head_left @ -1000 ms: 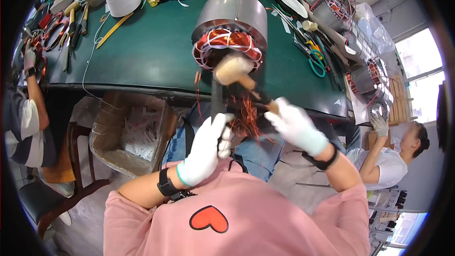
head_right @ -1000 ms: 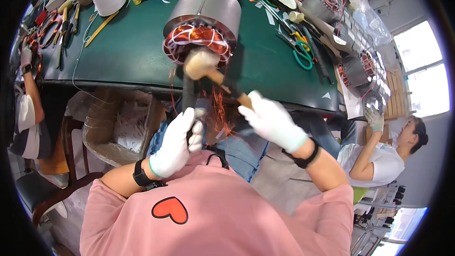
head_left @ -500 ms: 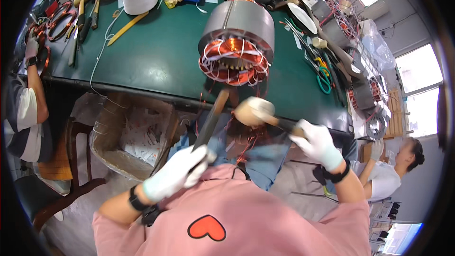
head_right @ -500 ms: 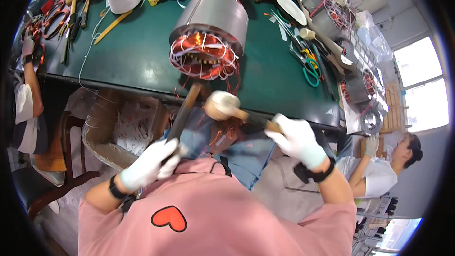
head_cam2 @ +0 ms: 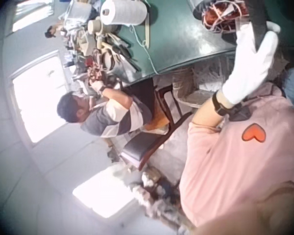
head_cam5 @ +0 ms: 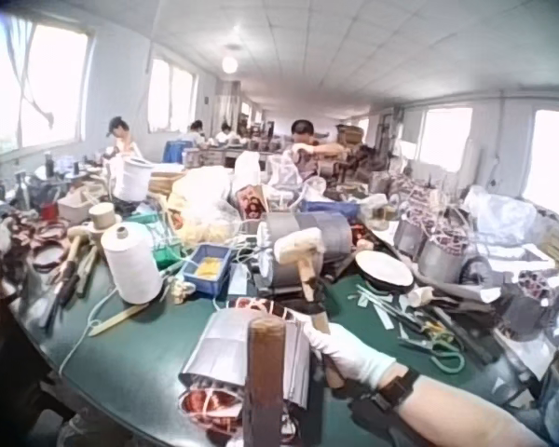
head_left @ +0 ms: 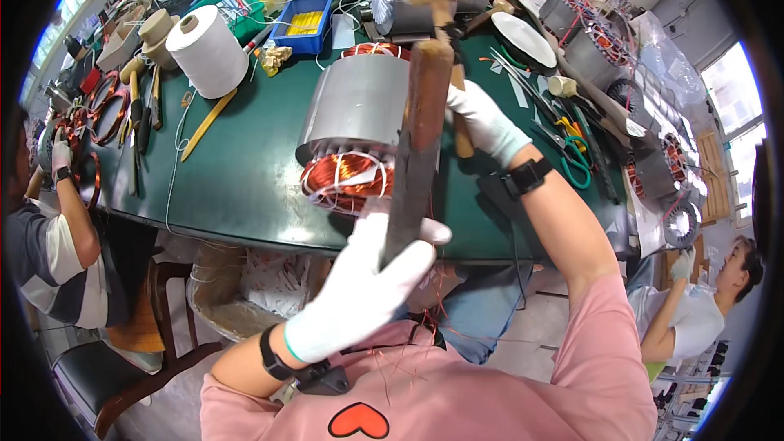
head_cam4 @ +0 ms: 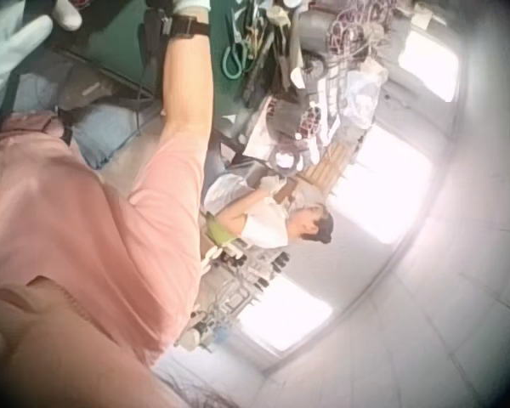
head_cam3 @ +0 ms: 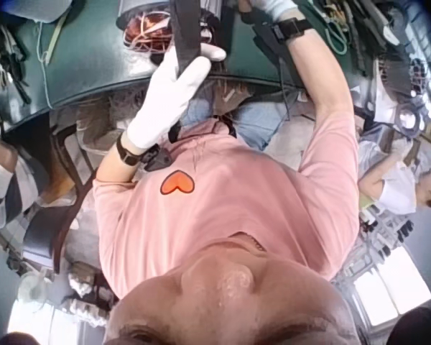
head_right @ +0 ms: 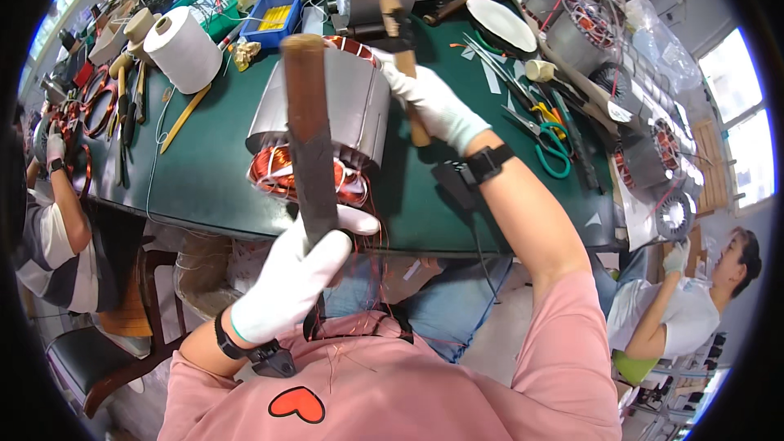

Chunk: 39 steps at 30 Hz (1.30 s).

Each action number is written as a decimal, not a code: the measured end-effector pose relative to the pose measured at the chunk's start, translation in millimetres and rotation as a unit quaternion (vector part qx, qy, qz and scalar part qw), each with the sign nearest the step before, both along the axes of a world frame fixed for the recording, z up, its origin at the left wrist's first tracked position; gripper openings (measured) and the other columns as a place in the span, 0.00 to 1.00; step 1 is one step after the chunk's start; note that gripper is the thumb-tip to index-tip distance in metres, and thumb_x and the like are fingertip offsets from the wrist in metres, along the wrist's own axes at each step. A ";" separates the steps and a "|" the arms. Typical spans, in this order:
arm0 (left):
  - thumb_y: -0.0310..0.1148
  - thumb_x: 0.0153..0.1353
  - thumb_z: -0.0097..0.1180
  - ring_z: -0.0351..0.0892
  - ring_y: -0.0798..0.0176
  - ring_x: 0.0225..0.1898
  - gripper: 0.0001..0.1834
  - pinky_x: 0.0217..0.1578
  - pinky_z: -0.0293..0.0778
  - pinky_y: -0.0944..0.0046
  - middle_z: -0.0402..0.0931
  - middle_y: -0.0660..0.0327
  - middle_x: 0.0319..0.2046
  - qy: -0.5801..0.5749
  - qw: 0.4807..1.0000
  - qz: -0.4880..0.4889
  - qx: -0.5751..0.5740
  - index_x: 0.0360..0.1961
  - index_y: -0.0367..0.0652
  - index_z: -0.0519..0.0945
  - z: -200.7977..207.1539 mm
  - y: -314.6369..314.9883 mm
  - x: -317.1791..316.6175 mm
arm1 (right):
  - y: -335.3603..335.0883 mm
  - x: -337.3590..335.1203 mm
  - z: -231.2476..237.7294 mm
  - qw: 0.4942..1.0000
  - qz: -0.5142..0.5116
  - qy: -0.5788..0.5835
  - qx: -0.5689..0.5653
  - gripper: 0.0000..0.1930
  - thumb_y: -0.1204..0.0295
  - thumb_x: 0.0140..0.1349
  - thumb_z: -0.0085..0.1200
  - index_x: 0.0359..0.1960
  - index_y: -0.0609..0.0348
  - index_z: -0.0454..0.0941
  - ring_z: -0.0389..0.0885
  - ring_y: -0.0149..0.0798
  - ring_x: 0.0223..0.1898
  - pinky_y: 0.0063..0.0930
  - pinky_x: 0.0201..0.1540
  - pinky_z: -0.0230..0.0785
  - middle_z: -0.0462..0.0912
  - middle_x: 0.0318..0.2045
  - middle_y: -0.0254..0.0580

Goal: Manually assemble and secure wiring on motor stators followed by housing assembly.

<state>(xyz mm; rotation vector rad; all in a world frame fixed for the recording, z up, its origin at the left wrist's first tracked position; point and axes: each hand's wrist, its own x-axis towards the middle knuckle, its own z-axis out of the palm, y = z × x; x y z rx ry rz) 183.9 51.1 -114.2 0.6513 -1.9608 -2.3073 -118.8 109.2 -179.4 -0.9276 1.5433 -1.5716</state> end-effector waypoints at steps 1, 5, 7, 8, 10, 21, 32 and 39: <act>0.32 0.68 0.55 0.74 0.63 0.45 0.12 0.51 0.70 0.60 0.76 0.59 0.40 -0.022 0.998 0.010 0.061 0.50 0.42 0.81 8.2 10.2 -7.4 | -5.2 -4.5 -4.6 0.999 0.024 -0.028 0.026 0.22 0.51 0.73 0.54 0.60 0.52 0.78 0.68 0.19 0.31 0.17 0.35 0.63 0.75 0.34 0.22; 0.28 0.71 0.49 0.69 0.71 0.43 0.10 0.49 0.69 0.65 0.73 0.64 0.44 0.065 0.966 0.089 -0.234 0.50 0.40 0.77 -3.4 46.5 -33.4 | -7.0 20.0 10.9 0.997 -0.025 -0.067 -0.030 0.17 0.51 0.70 0.59 0.49 0.49 0.79 0.64 0.19 0.28 0.19 0.32 0.58 0.70 0.29 0.18; 0.30 0.71 0.51 0.69 0.70 0.43 0.09 0.48 0.69 0.64 0.72 0.62 0.44 0.019 0.983 0.110 -0.146 0.49 0.41 0.77 7.3 62.9 -46.2 | 6.5 6.9 2.7 0.997 -0.017 -0.063 -0.030 0.17 0.54 0.71 0.59 0.52 0.49 0.79 0.66 0.18 0.33 0.17 0.36 0.59 0.75 0.35 0.18; 0.30 0.71 0.51 0.69 0.70 0.42 0.09 0.46 0.69 0.64 0.71 0.62 0.43 -0.022 0.982 0.091 -0.165 0.49 0.41 0.77 9.8 68.1 -50.3 | 16.9 1.1 -7.7 0.991 -0.011 -0.128 -0.043 0.16 0.55 0.71 0.58 0.53 0.49 0.78 0.68 0.18 0.36 0.18 0.40 0.62 0.76 0.37 0.19; 0.30 0.70 0.53 0.69 0.68 0.37 0.09 0.41 0.68 0.63 0.69 0.61 0.37 0.088 0.942 0.074 -0.314 0.49 0.41 0.77 7.0 80.7 -54.6 | 45.7 11.6 -3.3 0.975 -0.003 -0.194 -0.106 0.16 0.59 0.73 0.57 0.56 0.52 0.77 0.76 0.22 0.47 0.22 0.52 0.69 0.81 0.45 0.24; 0.31 0.68 0.51 0.69 0.68 0.41 0.10 0.44 0.67 0.64 0.71 0.61 0.38 0.208 0.966 -0.072 -0.134 0.45 0.38 0.79 17.4 120.9 -82.6 | 167.5 -34.2 74.7 0.974 -0.116 0.150 0.126 0.14 0.60 0.72 0.57 0.48 0.57 0.82 0.73 0.21 0.43 0.21 0.49 0.65 0.79 0.41 0.25; 0.27 0.73 0.42 0.69 0.75 0.20 0.18 0.24 0.66 0.72 0.77 0.63 0.30 0.052 0.990 0.011 -0.129 0.61 0.38 0.71 -76.5 44.8 54.6 | 267.9 103.8 45.3 0.966 -0.234 0.108 0.025 0.21 0.55 0.75 0.52 0.57 0.60 0.72 0.76 0.27 0.26 0.23 0.31 0.70 0.76 0.26 0.32; 0.44 0.76 0.48 0.62 0.73 0.18 0.14 0.21 0.61 0.71 0.68 0.68 0.22 -0.145 0.949 -0.140 0.241 0.42 0.43 0.75 -70.1 64.5 27.9 | 308.8 208.5 90.7 0.888 -0.363 0.207 0.194 0.09 0.72 0.62 0.66 0.41 0.57 0.79 0.72 0.22 0.33 0.26 0.37 0.69 0.82 0.37 0.29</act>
